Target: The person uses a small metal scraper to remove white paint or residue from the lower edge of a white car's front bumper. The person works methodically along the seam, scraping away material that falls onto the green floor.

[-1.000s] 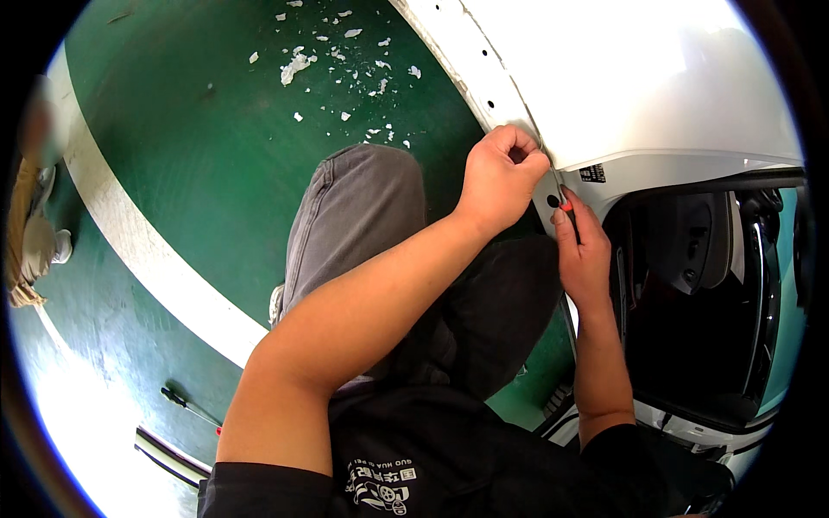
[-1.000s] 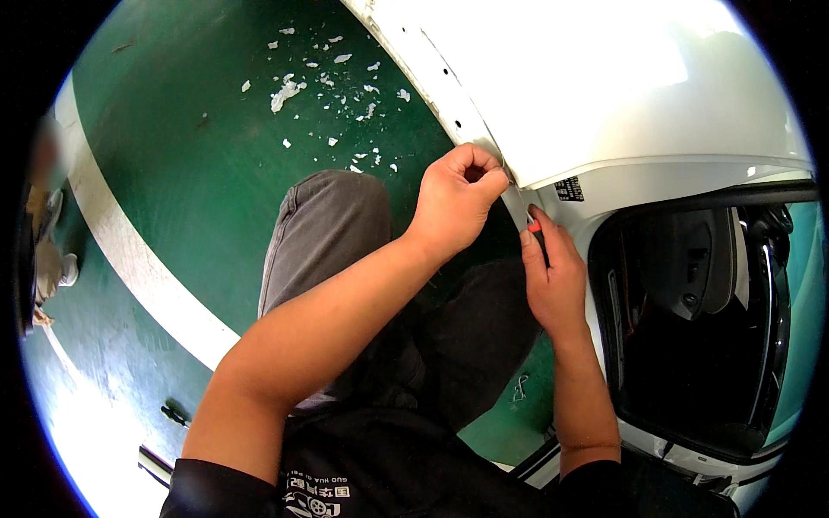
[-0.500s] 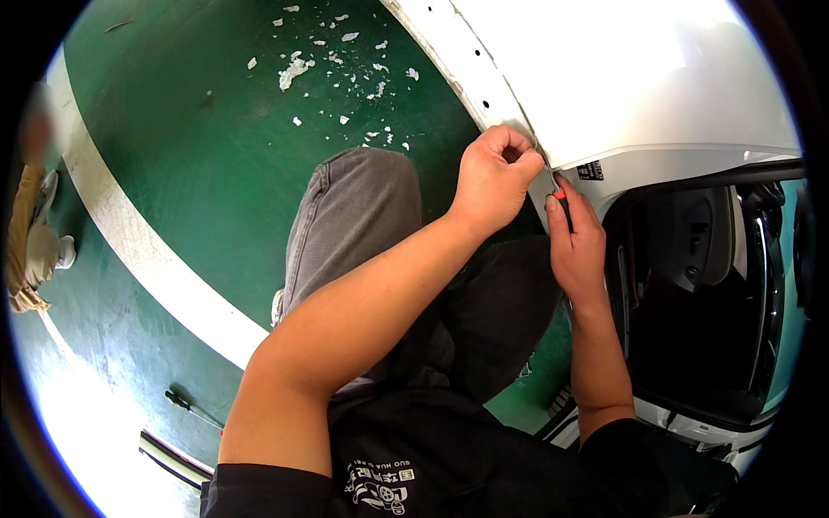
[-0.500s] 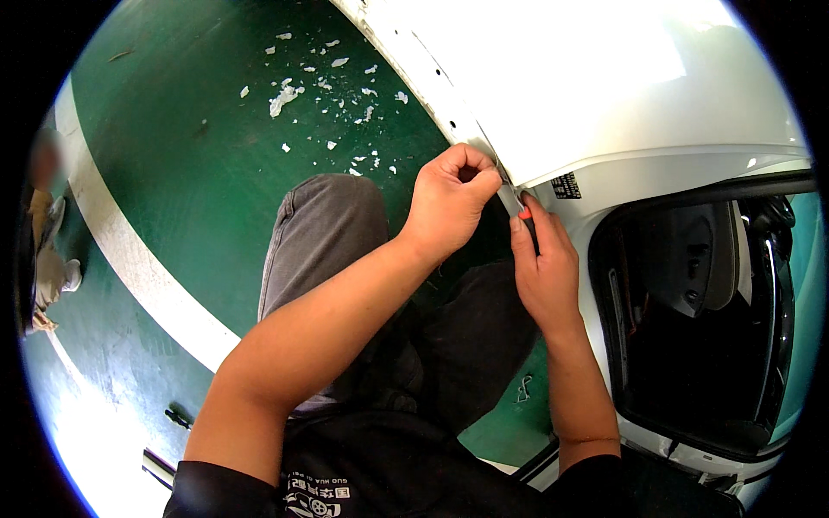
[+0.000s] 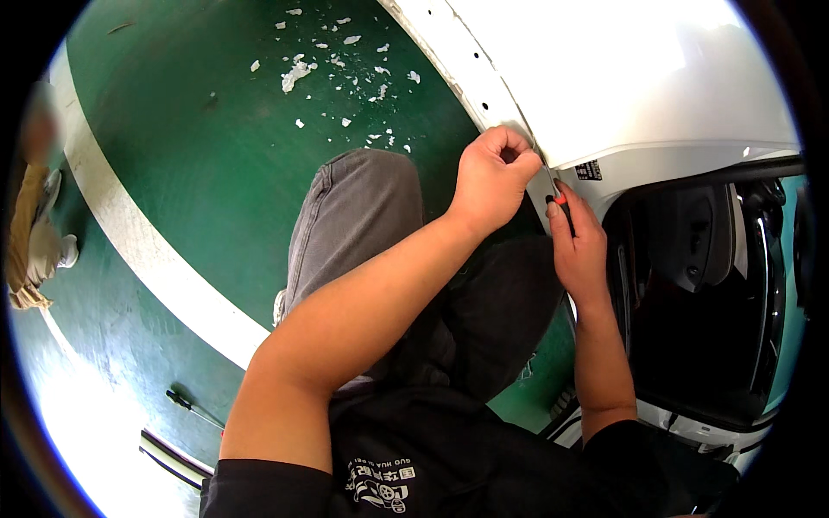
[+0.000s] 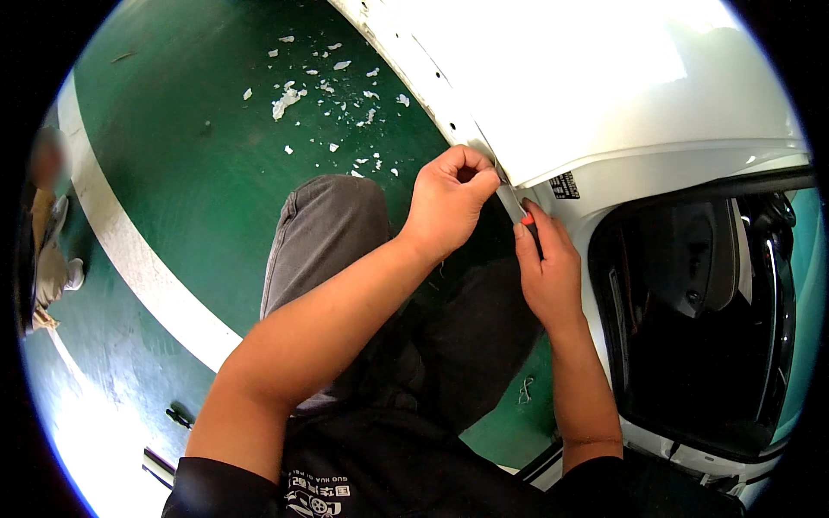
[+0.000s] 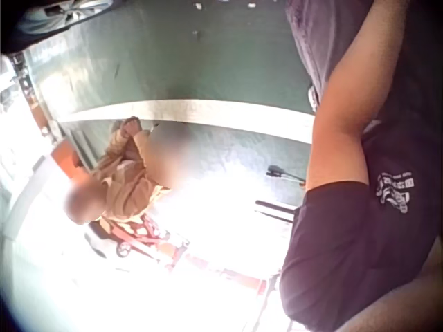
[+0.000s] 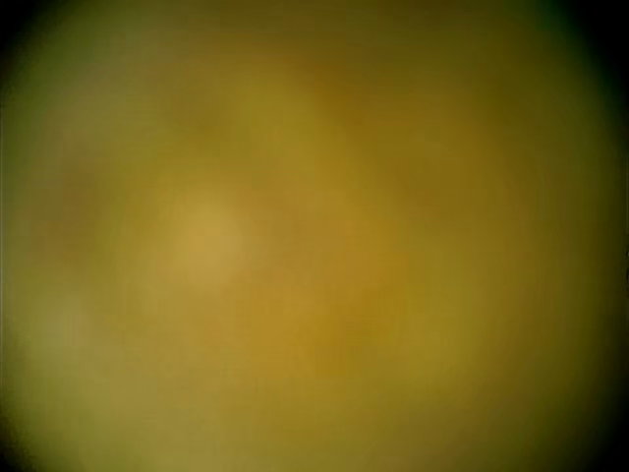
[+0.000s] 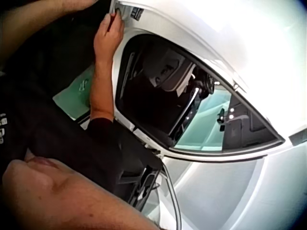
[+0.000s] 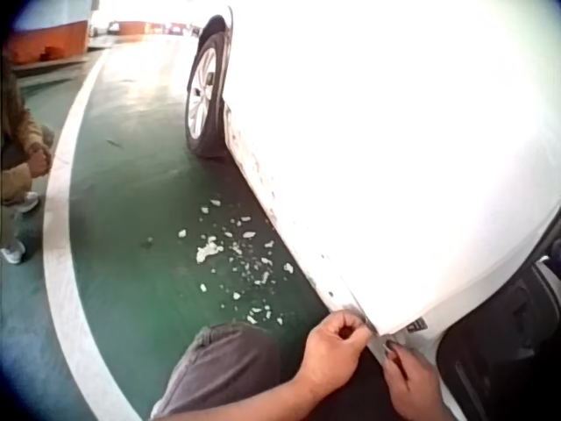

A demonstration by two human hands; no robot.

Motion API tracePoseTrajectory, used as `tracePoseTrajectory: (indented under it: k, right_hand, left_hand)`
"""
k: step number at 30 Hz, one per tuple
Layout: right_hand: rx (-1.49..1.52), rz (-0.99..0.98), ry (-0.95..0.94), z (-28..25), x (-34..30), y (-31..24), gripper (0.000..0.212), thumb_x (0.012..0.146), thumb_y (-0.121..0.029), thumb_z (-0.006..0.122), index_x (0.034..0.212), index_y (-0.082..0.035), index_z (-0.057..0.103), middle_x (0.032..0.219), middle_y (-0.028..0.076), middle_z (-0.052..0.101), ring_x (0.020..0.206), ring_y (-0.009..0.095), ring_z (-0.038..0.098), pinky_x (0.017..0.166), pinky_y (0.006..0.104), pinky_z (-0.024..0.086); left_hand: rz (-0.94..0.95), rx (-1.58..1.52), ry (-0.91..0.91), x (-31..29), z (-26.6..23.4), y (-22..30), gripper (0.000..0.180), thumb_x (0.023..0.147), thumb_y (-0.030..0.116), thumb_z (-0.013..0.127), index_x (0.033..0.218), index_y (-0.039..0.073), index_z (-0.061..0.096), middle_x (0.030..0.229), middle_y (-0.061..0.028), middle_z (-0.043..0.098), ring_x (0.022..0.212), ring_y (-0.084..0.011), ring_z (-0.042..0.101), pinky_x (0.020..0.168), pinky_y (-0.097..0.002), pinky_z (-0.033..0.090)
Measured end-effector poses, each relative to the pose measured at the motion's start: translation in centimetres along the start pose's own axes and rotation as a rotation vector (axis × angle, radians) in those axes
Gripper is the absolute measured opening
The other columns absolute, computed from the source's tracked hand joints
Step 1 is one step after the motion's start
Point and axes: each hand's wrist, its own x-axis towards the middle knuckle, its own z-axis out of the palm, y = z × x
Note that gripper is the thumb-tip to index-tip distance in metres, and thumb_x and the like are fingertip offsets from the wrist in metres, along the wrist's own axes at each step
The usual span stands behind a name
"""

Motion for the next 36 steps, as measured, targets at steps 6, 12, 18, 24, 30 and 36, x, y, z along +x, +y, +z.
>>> tracePoseTrajectory:
  k: [6, 12, 18, 24, 30, 36]
  right_hand:
    - [0.042, 0.015, 0.006, 0.2, -0.1, 0.2, 0.035, 0.108, -0.017, 0.066, 0.138, 0.001, 0.067, 0.108, 0.018, 0.071, 0.094, 0.033, 0.070, 0.084, 0.0400, 0.055]
    - [0.022, 0.007, 0.016, 0.3, -0.3, 0.3, 0.036, 0.108, -0.017, 0.065, 0.139, 0.001, 0.066, 0.108, 0.018, 0.070, 0.096, 0.033, 0.070, 0.086, 0.0398, 0.055]
    - [-0.023, -0.030, 0.035, 0.5, -1.2, 0.7, 0.037, 0.108, -0.017, 0.066, 0.140, 0.001, 0.066, 0.107, 0.018, 0.070, 0.096, 0.033, 0.070, 0.085, 0.0399, 0.055]
    - [-0.021, -0.058, 0.041, 0.5, -0.5, 0.1, 0.038, 0.108, -0.018, 0.067, 0.141, 0.001, 0.065, 0.106, 0.018, 0.070, 0.094, 0.032, 0.070, 0.084, 0.0398, 0.055]
    - [-0.054, -0.046, 0.048, 0.8, 0.3, -0.4, 0.037, 0.108, -0.019, 0.066, 0.140, 0.000, 0.066, 0.107, 0.018, 0.070, 0.093, 0.034, 0.070, 0.083, 0.0414, 0.055]
    - [-0.092, -0.039, 0.056, 0.6, 0.3, -1.1, 0.036, 0.108, -0.019, 0.066, 0.138, 0.001, 0.066, 0.108, 0.019, 0.070, 0.095, 0.037, 0.070, 0.084, 0.0439, 0.055]
  left_hand:
    - [-0.012, 0.023, -0.001, -0.1, -0.1, 0.3, 0.007, 0.094, 0.005, 0.072, 0.090, 0.002, 0.068, 0.084, 0.0018, 0.066, 0.077, -0.0056, 0.057, 0.070, -0.0242, 0.048]
    - [-0.007, 0.029, 0.002, 0.0, -0.1, 0.3, 0.007, 0.093, 0.005, 0.072, 0.091, 0.001, 0.068, 0.083, 0.0023, 0.066, 0.077, -0.0055, 0.056, 0.071, -0.0243, 0.048]
    - [0.013, 0.038, -0.009, 0.4, -0.4, 0.2, 0.007, 0.093, 0.005, 0.073, 0.090, 0.001, 0.068, 0.083, 0.0026, 0.065, 0.078, -0.0055, 0.057, 0.071, -0.0245, 0.049]
    - [-0.002, 0.023, -0.023, 0.2, -0.4, 0.2, 0.007, 0.093, 0.006, 0.073, 0.091, 0.001, 0.068, 0.084, 0.0024, 0.066, 0.079, -0.0055, 0.057, 0.072, -0.0244, 0.049]
    - [-0.019, -0.002, -0.026, 0.2, -0.4, 0.1, 0.008, 0.094, 0.006, 0.073, 0.091, 0.001, 0.068, 0.085, 0.0019, 0.066, 0.079, -0.0056, 0.058, 0.072, -0.0243, 0.049]
    - [-0.026, 0.001, -0.029, 0.0, -0.5, 0.4, 0.008, 0.094, 0.006, 0.073, 0.091, 0.001, 0.067, 0.084, 0.0017, 0.066, 0.078, -0.0058, 0.057, 0.071, -0.0243, 0.049]
